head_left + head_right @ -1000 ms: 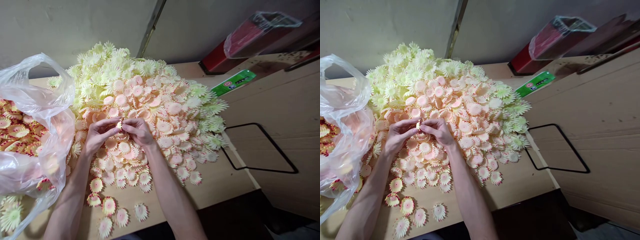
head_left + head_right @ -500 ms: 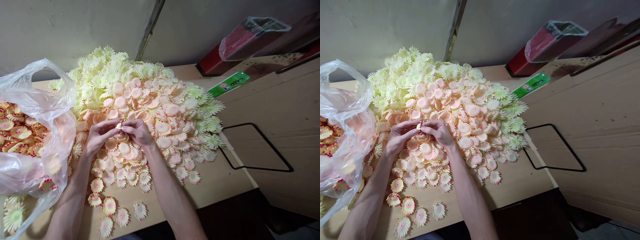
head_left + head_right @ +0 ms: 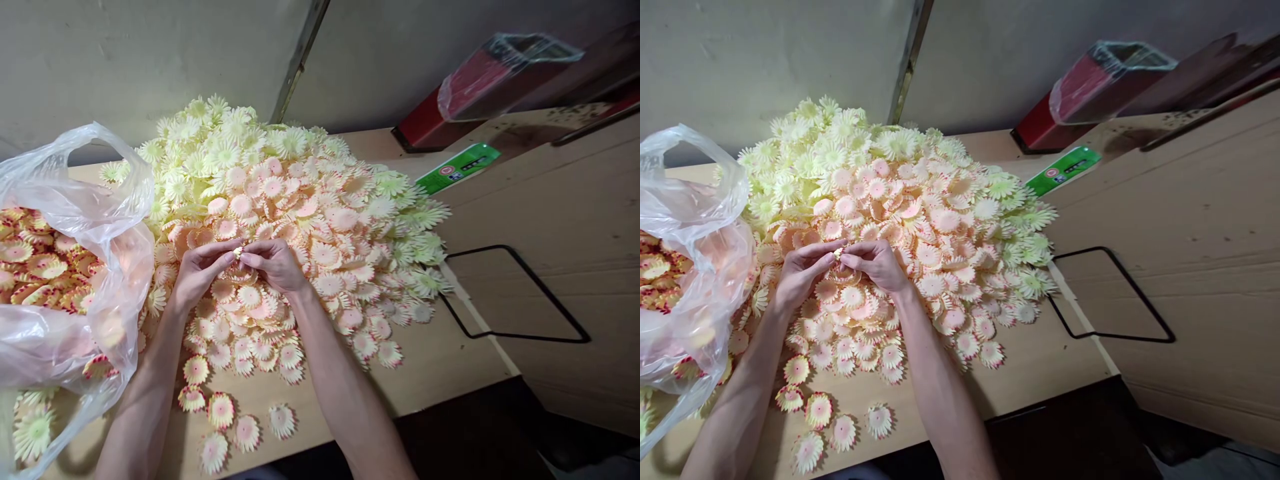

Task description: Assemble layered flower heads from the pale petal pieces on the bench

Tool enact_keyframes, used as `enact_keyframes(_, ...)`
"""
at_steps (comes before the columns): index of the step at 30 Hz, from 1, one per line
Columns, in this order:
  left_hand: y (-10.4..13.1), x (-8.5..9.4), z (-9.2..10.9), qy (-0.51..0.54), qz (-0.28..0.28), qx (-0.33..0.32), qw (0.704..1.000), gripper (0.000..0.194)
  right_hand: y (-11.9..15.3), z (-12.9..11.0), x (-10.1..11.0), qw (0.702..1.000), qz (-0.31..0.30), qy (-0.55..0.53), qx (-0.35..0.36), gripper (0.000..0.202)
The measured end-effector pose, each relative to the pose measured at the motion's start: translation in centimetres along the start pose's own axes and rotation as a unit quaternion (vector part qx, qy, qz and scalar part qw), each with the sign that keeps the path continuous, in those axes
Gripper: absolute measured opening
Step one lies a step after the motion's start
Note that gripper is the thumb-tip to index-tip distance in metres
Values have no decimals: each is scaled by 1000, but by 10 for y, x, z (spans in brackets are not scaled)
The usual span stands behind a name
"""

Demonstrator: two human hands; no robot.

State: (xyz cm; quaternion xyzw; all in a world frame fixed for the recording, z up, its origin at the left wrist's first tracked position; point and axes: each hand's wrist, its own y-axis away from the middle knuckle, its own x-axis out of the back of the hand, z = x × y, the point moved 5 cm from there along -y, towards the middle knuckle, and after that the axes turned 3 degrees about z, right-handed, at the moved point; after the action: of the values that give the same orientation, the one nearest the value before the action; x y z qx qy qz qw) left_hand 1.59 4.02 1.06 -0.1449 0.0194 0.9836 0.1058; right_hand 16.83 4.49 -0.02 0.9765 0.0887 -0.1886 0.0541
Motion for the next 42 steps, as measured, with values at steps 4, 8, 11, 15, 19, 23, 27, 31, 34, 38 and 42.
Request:
enact_keyframes(4,-1,0,1,-2,-4,-9,1000,32,1,-1,-2,1000,6,-5,-4,23)
enact_keyframes(8,0,-1,3,2,-5,-15,1000,30,2,-5,-5,1000,-2,-10,2,25)
enact_keyframes(11,0,-1,3,0,-3,-14,1000,31,3,-8,-6,1000,3,-9,5,26)
enact_keyframes(15,-1,-1,3,-4,1,-15,1000,31,4,-8,-6,1000,1,-4,7,25)
enact_keyframes(19,-1,0,3,1,-1,-20,1000,29,3,-7,-5,1000,-7,-1,16,21)
enact_keyframes(23,-1,1,2,-2,-4,-22,1000,29,3,-7,-4,1000,-5,19,17,21)
enact_keyframes(27,-1,2,0,2,-3,-8,1000,32,2,-6,-3,999,-2,37,18,22)
enact_keyframes(31,-1,1,1,4,0,6,1000,35,1,-4,-1,999,1,39,17,21)
enact_keyframes(34,1,-1,2,-12,-10,7,1000,34,0,-4,-1,999,6,31,24,23)
enact_keyframes(38,2,-1,2,-19,-8,0,1000,31,0,-5,-3,999,5,22,25,24)
enact_keyframes(42,3,-2,1,-32,-2,6,999,31,-2,-3,-1,1000,14,14,20,23)
